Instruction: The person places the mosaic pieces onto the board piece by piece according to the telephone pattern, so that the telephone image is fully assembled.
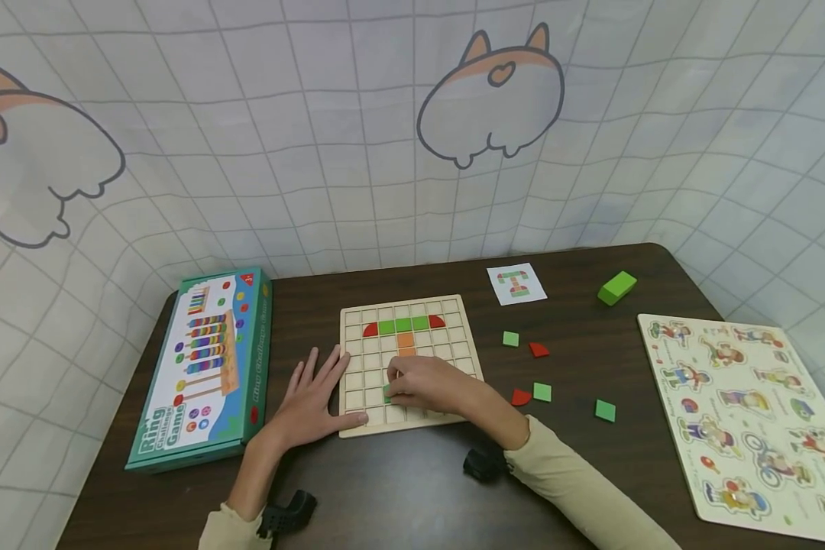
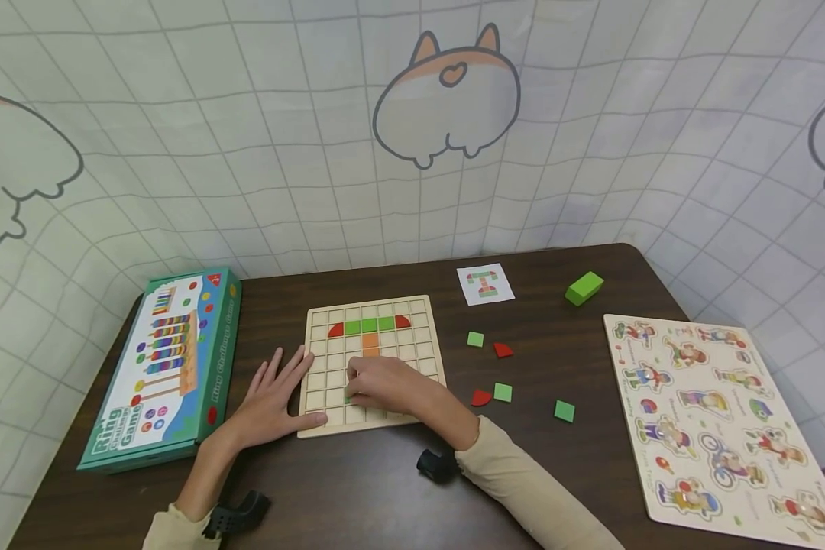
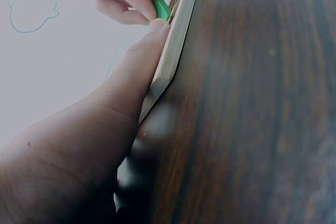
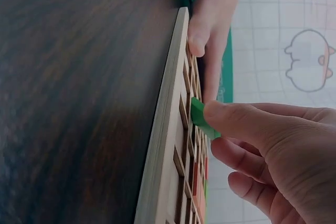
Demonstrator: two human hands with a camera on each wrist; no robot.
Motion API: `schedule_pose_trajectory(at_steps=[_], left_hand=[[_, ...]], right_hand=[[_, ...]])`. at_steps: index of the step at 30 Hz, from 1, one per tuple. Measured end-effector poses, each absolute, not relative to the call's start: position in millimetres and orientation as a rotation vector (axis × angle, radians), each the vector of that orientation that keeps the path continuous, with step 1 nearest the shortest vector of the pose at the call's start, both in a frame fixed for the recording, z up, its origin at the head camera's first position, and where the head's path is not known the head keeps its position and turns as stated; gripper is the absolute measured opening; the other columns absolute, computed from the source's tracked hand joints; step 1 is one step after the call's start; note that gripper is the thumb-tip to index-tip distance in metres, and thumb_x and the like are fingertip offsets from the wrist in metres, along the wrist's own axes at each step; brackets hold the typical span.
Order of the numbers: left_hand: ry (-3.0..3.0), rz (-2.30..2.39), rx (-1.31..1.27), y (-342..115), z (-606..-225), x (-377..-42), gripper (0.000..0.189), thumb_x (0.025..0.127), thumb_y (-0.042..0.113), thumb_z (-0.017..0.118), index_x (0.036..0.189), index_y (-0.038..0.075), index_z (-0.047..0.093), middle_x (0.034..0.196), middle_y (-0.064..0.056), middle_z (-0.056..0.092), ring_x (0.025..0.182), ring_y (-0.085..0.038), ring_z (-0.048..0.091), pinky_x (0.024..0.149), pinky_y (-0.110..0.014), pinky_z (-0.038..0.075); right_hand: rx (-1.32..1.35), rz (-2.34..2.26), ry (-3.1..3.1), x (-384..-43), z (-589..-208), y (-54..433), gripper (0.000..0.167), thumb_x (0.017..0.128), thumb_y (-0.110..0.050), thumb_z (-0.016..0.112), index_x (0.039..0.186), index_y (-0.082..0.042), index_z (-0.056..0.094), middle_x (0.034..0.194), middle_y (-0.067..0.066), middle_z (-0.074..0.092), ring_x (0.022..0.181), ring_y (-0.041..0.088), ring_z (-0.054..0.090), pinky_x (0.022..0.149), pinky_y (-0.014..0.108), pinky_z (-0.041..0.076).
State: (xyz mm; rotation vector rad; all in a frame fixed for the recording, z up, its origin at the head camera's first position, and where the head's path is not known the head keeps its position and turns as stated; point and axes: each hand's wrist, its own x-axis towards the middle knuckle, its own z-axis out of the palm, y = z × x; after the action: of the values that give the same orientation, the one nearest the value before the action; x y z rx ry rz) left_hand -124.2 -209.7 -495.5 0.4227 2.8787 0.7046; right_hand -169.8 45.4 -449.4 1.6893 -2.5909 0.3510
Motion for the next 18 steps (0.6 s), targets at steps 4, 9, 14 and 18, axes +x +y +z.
schedule_pose_trajectory(at_steps=[4,9,14,18], left_hand=[[2.87,0.72,0.42,-209.0,-493.5,-124.1,0.105,0.078,0.067,0.066,0.157,0.021,0.017,0.165,-0.005,0.01,0.151,-0.041,-0.003,0.118,-0.063,-0.001],[2.874,0.716,0.423,-208.9,-493.0,-123.9,0.104,0.078,0.067,0.066,0.157,0.021,0.017,0.165,-0.005,0.011,0.151,-0.041,-0.002,0.118,-0.063,-0.001],[2.88,0.709,0.431,-209.3,-494.2,-124.3,0.104,0.078,0.067,0.066,0.157,0.021,0.017,0.165,-0.006,0.011,0.151,-0.042,-0.002,0.118,-0.063,-0.001],[2.878,0.711,0.429,-209.6,-494.1,-124.3,0.104,0.078,0.067,0.066,0.157,0.021,0.017,0.165,-0.006,0.011,0.151,-0.041,-0.002,0.118,-0.063,-0.001]], right_hand=[[1.688,0.34,-2.599,-170.0,-448.6,45.8,0.008,0.092,-0.023,0.067,0.091,-0.023,0.075,0.092,-0.005,0.061,0.076,0.006,0.054,0.064,0.016,0.044],[1.687,0.357,-2.595,-170.3,-448.5,46.6,0.008,0.092,-0.023,0.067,0.093,-0.022,0.075,0.092,-0.005,0.062,0.076,0.006,0.055,0.065,0.016,0.045],[1.675,0.373,-2.609,-170.4,-448.3,47.2,0.008,0.091,-0.023,0.068,0.093,-0.022,0.076,0.092,-0.004,0.062,0.077,0.006,0.055,0.065,0.016,0.045],[1.679,0.38,-2.62,-170.7,-448.0,46.8,0.009,0.091,-0.023,0.068,0.095,-0.021,0.076,0.093,-0.004,0.062,0.077,0.007,0.055,0.066,0.016,0.046]])
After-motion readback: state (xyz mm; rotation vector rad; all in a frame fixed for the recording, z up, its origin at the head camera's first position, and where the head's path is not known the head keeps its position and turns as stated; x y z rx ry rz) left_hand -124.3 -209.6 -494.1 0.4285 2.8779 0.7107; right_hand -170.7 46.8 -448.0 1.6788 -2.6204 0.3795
